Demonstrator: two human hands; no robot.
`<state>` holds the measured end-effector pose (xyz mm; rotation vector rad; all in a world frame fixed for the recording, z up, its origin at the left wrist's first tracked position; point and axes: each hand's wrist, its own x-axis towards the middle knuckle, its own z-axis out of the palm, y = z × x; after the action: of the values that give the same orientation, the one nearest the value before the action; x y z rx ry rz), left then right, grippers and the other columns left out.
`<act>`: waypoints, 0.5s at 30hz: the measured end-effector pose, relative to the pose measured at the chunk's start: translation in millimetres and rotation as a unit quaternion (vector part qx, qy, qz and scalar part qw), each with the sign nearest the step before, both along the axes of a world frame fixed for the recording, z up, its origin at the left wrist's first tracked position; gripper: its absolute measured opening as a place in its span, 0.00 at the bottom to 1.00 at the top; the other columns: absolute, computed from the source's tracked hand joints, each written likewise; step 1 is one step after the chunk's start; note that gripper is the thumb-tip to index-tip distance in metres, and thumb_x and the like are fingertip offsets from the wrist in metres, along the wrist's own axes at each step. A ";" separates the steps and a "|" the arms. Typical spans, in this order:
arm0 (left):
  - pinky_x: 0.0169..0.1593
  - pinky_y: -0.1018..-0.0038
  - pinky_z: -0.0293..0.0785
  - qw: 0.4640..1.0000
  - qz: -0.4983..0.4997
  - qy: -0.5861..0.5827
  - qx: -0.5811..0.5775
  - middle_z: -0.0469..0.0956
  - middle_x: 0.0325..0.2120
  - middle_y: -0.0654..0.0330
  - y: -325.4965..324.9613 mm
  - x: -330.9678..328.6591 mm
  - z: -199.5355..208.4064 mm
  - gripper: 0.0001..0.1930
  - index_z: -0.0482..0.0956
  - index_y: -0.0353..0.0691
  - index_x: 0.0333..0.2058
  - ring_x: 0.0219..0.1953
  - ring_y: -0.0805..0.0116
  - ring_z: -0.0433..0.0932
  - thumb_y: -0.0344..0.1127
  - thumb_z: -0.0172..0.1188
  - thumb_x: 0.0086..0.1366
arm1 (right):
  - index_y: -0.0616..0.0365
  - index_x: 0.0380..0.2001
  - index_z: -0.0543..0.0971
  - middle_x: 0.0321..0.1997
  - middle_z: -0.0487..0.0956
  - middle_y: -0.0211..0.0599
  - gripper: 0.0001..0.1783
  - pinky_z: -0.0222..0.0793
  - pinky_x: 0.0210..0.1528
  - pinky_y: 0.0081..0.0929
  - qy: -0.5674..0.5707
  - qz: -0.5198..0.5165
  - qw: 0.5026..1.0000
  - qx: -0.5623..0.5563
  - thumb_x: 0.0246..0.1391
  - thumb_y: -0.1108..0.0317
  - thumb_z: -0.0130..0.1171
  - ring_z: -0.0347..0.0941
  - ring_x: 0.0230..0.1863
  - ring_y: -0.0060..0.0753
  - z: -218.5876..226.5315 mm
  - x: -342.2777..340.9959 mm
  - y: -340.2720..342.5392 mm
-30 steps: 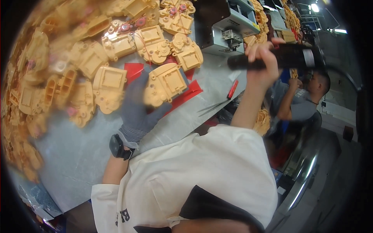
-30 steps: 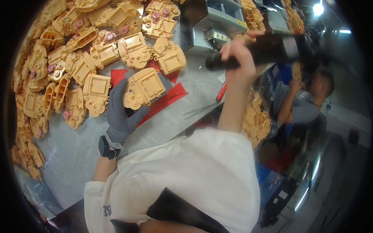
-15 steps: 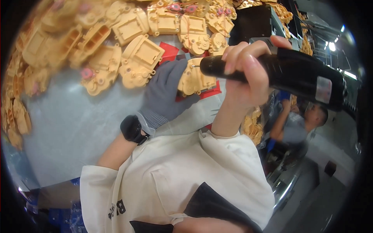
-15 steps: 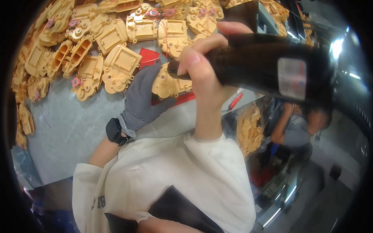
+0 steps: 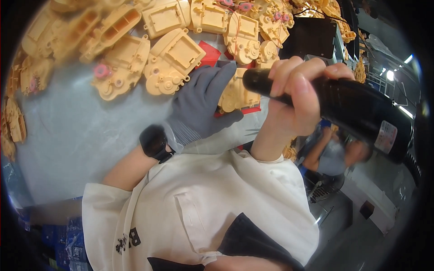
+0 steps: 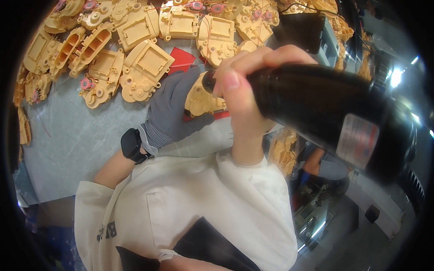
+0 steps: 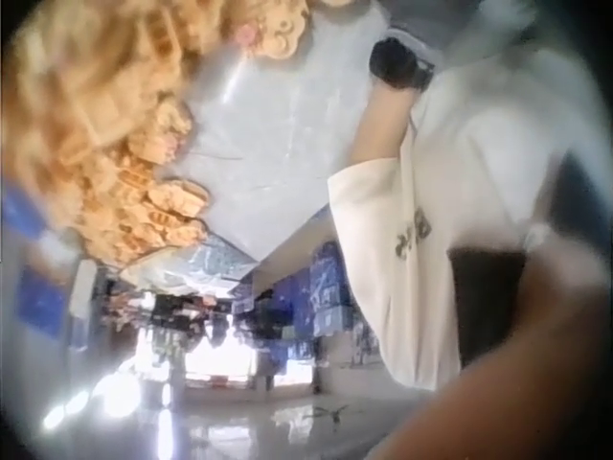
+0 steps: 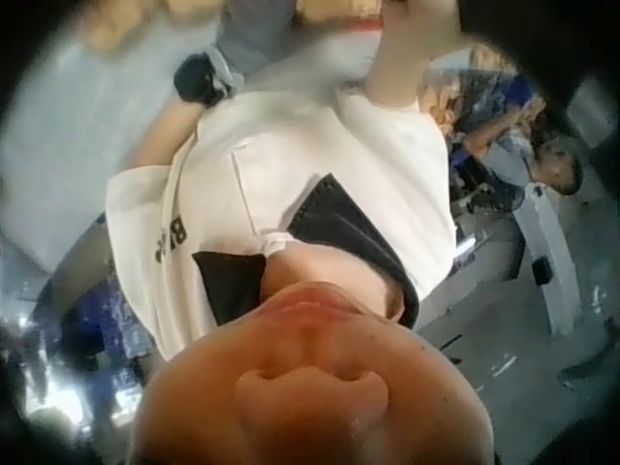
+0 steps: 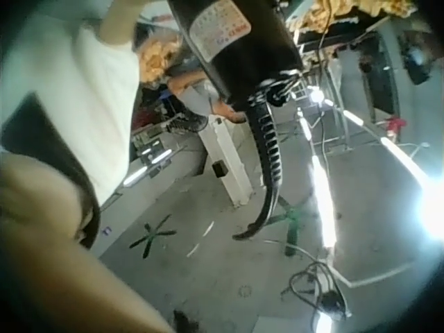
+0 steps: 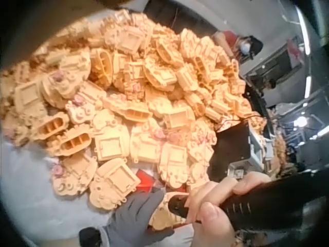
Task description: The person assembles yellow plastic toy parts by securing them together with screws using an electric screwdriver.
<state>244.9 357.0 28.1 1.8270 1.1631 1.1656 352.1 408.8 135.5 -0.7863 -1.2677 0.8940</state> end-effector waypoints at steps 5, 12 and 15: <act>0.42 0.65 0.70 0.998 -0.022 0.031 0.043 0.66 0.39 0.51 -2.1 4.7 -3.0 0.40 0.59 0.38 0.58 0.42 0.54 0.68 0.49 0.63 0.50 | 0.56 0.46 0.60 0.16 0.66 0.33 0.24 0.66 0.25 0.29 -0.008 -0.022 0.998 0.052 0.43 0.77 0.53 0.63 0.15 0.29 -8.2 11.4 -8.7; 0.44 0.67 0.70 0.988 0.009 -0.036 -0.153 0.72 0.38 0.51 8.8 9.7 21.9 0.35 0.61 0.38 0.56 0.40 0.55 0.73 0.43 0.63 0.50 | 0.57 0.48 0.63 0.21 0.62 0.30 0.22 0.59 0.33 0.30 0.218 -0.047 0.975 -0.002 0.46 0.75 0.49 0.61 0.21 0.26 -7.6 40.9 -26.2; 0.44 0.71 0.70 0.973 -0.003 -0.091 -0.214 0.72 0.37 0.55 0.6 8.3 39.6 0.35 0.62 0.38 0.55 0.39 0.62 0.74 0.37 0.64 0.47 | 0.57 0.48 0.66 0.21 0.63 0.29 0.21 0.58 0.34 0.28 0.249 -0.060 0.959 0.124 0.47 0.74 0.48 0.61 0.21 0.25 19.3 64.9 -67.9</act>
<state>253.2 357.5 67.7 1.3677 1.1928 0.9635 416.9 340.9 154.8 -0.3969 -0.8539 0.7534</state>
